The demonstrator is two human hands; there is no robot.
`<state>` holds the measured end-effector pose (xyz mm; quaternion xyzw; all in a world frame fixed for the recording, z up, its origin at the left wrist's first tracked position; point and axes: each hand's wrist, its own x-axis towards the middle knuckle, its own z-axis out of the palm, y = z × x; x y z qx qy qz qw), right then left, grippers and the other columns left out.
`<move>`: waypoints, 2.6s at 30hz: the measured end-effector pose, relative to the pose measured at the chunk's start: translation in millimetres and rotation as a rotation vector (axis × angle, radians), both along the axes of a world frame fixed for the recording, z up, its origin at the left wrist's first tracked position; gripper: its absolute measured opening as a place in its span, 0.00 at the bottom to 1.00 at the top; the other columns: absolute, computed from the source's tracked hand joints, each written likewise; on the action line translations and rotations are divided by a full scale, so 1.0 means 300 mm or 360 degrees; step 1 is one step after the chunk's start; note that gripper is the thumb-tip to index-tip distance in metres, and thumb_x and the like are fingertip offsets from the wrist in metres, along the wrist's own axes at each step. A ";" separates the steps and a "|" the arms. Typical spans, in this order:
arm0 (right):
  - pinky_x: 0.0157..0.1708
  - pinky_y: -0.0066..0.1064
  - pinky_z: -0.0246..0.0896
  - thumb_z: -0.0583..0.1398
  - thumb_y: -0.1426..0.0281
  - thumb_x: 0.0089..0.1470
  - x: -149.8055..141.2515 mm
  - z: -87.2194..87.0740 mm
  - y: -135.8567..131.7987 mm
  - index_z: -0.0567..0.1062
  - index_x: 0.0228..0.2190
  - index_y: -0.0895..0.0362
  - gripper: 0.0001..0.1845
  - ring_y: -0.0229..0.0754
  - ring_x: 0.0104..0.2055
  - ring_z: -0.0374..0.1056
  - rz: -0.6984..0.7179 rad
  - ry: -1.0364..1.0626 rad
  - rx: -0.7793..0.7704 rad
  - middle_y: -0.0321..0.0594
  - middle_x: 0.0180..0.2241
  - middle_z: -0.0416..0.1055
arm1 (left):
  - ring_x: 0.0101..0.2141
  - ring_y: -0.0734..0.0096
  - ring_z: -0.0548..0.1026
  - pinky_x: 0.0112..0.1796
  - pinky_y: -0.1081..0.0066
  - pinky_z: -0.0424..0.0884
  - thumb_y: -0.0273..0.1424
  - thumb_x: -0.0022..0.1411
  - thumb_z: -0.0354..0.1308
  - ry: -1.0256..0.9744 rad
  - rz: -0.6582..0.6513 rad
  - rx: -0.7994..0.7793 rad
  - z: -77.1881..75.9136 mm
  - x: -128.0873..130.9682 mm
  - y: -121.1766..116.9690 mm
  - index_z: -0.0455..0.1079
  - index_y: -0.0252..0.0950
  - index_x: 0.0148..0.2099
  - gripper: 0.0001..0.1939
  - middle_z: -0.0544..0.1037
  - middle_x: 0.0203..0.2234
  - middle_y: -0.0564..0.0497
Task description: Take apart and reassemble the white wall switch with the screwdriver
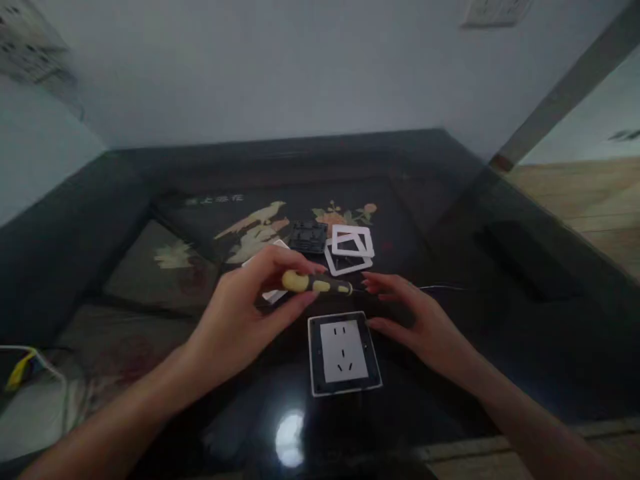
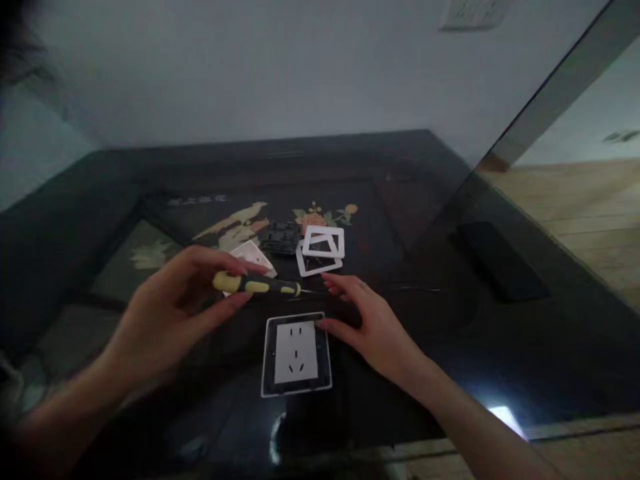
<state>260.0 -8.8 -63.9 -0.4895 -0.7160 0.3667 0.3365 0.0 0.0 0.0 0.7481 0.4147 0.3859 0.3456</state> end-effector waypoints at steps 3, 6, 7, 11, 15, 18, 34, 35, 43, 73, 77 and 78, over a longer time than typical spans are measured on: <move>0.43 0.37 0.72 0.63 0.69 0.55 0.010 -0.002 0.016 0.76 0.46 0.53 0.15 0.42 0.40 0.75 -0.0059 -0.0119 0.0035 0.39 0.42 0.78 | 0.45 0.74 0.78 0.45 0.76 0.75 0.24 0.64 0.59 0.0055 -0.0014 -0.0032 -0.057 0.027 0.030 0.69 0.43 0.49 0.13 0.79 0.43 0.57; 0.39 0.37 0.72 0.62 0.70 0.56 0.023 -0.015 0.042 0.78 0.40 0.54 0.08 0.42 0.37 0.75 -0.0106 -0.0196 0.0087 0.38 0.37 0.79 | 0.46 0.70 0.77 0.46 0.70 0.75 0.24 0.66 0.57 0.0294 -0.0086 0.0040 -0.112 0.033 0.063 0.70 0.41 0.51 0.13 0.79 0.45 0.53; 0.38 0.36 0.72 0.63 0.71 0.56 0.028 -0.022 0.052 0.79 0.39 0.54 0.08 0.43 0.37 0.76 -0.0114 -0.0209 0.0098 0.38 0.36 0.80 | 0.46 0.68 0.77 0.48 0.67 0.75 0.24 0.66 0.56 0.0420 -0.0139 0.0087 -0.130 0.031 0.074 0.71 0.40 0.52 0.13 0.79 0.45 0.52; 0.33 0.34 0.71 0.63 0.73 0.55 0.041 -0.052 0.088 0.79 0.34 0.55 0.04 0.42 0.34 0.75 -0.0089 -0.0275 0.0155 0.38 0.32 0.79 | 0.47 0.61 0.77 0.47 0.61 0.75 0.22 0.66 0.56 0.0939 -0.0317 0.0257 -0.182 0.021 0.101 0.69 0.36 0.54 0.15 0.78 0.48 0.46; 0.36 0.36 0.69 0.63 0.76 0.53 0.039 -0.086 0.107 0.78 0.29 0.55 0.05 0.43 0.35 0.73 -0.0038 -0.0356 0.0283 0.38 0.31 0.76 | 0.46 0.58 0.78 0.46 0.57 0.74 0.23 0.64 0.59 0.1239 -0.0402 0.0413 -0.194 0.026 0.109 0.70 0.35 0.52 0.14 0.80 0.45 0.46; 0.40 0.39 0.68 0.63 0.77 0.53 0.033 -0.112 0.116 0.78 0.29 0.55 0.06 0.44 0.38 0.72 -0.0029 -0.0400 0.0366 0.40 0.33 0.75 | 0.45 0.58 0.78 0.46 0.58 0.72 0.23 0.64 0.60 0.1343 -0.0426 0.0447 -0.191 0.030 0.111 0.70 0.35 0.52 0.14 0.80 0.44 0.47; 0.46 0.45 0.66 0.64 0.73 0.55 0.047 -0.103 0.125 0.78 0.35 0.55 0.04 0.48 0.44 0.70 -0.0049 -0.0556 0.0558 0.43 0.39 0.74 | 0.46 0.59 0.77 0.47 0.60 0.69 0.25 0.65 0.58 0.1521 -0.0447 0.0630 -0.199 0.021 0.114 0.69 0.36 0.55 0.16 0.79 0.45 0.46; 0.47 0.45 0.66 0.64 0.72 0.55 0.054 -0.088 0.126 0.78 0.35 0.55 0.04 0.48 0.44 0.70 -0.0064 -0.0561 0.0575 0.43 0.39 0.74 | 0.46 0.58 0.77 0.47 0.60 0.69 0.25 0.65 0.58 0.1518 -0.0453 0.0631 -0.197 0.019 0.114 0.69 0.36 0.55 0.16 0.79 0.46 0.45; 0.48 0.45 0.67 0.60 0.72 0.58 0.057 -0.031 0.234 0.78 0.38 0.56 0.07 0.49 0.45 0.72 -0.0084 -0.0720 0.0747 0.45 0.40 0.76 | 0.46 0.57 0.77 0.47 0.58 0.71 0.26 0.66 0.58 0.1455 -0.0422 0.0628 -0.153 0.005 0.115 0.70 0.35 0.54 0.15 0.78 0.46 0.45; 0.29 0.36 0.74 0.67 0.57 0.48 -0.087 0.055 0.092 0.78 0.32 0.56 0.15 0.40 0.24 0.74 -0.0374 0.0984 -0.0567 0.39 0.25 0.78 | 0.68 0.49 0.51 0.63 0.48 0.57 0.33 0.50 0.72 0.0641 -0.0006 0.0293 -0.136 0.010 0.081 0.35 0.46 0.71 0.59 0.49 0.69 0.40; 0.31 0.36 0.75 0.68 0.59 0.47 -0.094 0.052 0.071 0.77 0.33 0.55 0.14 0.40 0.26 0.75 -0.0322 0.1112 -0.0742 0.39 0.28 0.79 | 0.67 0.48 0.54 0.62 0.45 0.57 0.33 0.52 0.72 0.0702 -0.0037 0.0276 -0.142 0.018 0.073 0.34 0.50 0.71 0.58 0.52 0.68 0.41; 0.32 0.37 0.75 0.67 0.60 0.48 -0.093 0.052 0.068 0.77 0.33 0.54 0.13 0.40 0.27 0.75 -0.0314 0.1130 -0.0762 0.39 0.28 0.79 | 0.66 0.48 0.56 0.62 0.45 0.58 0.33 0.52 0.71 0.0715 -0.0047 0.0267 -0.144 0.018 0.072 0.35 0.49 0.71 0.57 0.53 0.68 0.41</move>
